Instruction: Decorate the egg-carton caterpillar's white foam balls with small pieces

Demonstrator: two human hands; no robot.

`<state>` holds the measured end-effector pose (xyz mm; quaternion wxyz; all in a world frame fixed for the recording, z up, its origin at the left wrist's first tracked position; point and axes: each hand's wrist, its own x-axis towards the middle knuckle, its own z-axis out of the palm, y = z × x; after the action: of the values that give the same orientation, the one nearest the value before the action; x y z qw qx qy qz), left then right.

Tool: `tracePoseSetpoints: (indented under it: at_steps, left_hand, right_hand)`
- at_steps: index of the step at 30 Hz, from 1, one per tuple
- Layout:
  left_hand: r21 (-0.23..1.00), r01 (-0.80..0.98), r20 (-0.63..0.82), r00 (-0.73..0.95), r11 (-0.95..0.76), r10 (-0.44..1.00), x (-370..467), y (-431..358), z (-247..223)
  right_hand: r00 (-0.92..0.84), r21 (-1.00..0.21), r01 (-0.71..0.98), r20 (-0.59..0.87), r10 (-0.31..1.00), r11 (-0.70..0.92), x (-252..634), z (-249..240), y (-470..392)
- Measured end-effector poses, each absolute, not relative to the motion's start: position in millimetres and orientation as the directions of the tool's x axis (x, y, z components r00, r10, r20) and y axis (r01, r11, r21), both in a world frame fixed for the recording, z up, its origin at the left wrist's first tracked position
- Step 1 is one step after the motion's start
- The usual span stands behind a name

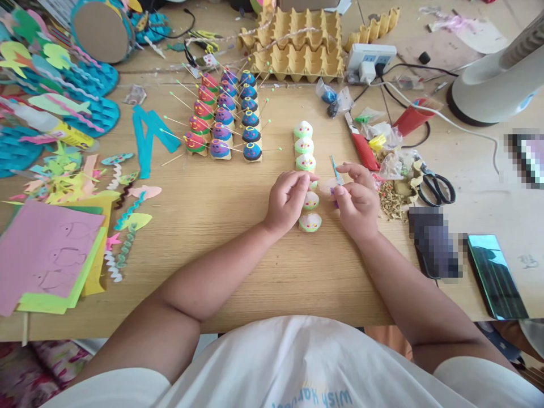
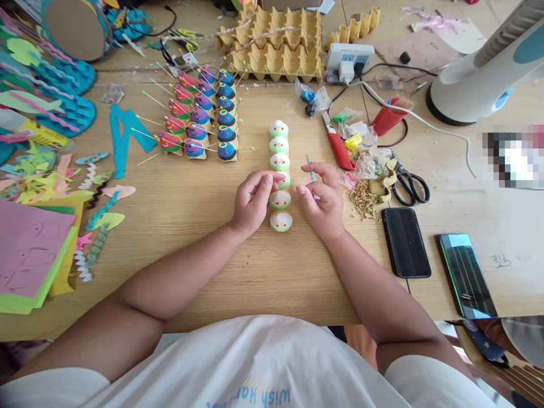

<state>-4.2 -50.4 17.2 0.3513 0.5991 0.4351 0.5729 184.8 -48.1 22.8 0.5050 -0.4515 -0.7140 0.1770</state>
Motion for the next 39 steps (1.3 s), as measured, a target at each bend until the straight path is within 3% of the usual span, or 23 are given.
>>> tracePoseSetpoints:
  at_steps: [7, 12, 19, 26, 33, 39]
  left_hand:
    - [0.856, 0.180, 0.484, 0.052, -0.485, 0.874, -4.8, -52.4, 24.2]
    - [0.731, 0.271, 0.583, 0.231, -0.627, 0.779, -4.4, -52.3, 27.3]
    - [0.661, 0.250, 0.669, 0.231, -0.707, 0.707, -3.9, -50.8, 23.5]
    - [0.688, 0.258, 0.676, 0.115, -0.679, 0.728, -2.8, -50.4, 21.5]
    - [0.706, 0.266, 0.658, 0.099, -0.657, 0.747, -3.3, -47.0, 16.2]
    - [0.762, 0.226, 0.601, 0.100, -0.607, 0.793, -4.4, -49.8, 19.1]
  right_hand:
    - [-0.022, -0.762, 0.410, 0.541, 0.841, 0.501, 183.2, 27.0, -51.0]
    - [-0.085, -0.709, 0.450, 0.572, 0.816, 0.543, 183.6, 27.1, -50.0]
    - [-0.166, -0.650, 0.425, 0.628, 0.760, 0.630, 184.5, 25.0, -48.5]
    - [-0.121, -0.669, 0.402, 0.638, 0.760, 0.625, 185.1, 23.8, -48.7]
    - [-0.224, -0.619, 0.397, 0.651, 0.726, 0.677, 186.2, 23.5, -46.8]
    - [-0.146, -0.669, 0.357, 0.649, 0.747, 0.652, 184.1, 22.0, -45.9]
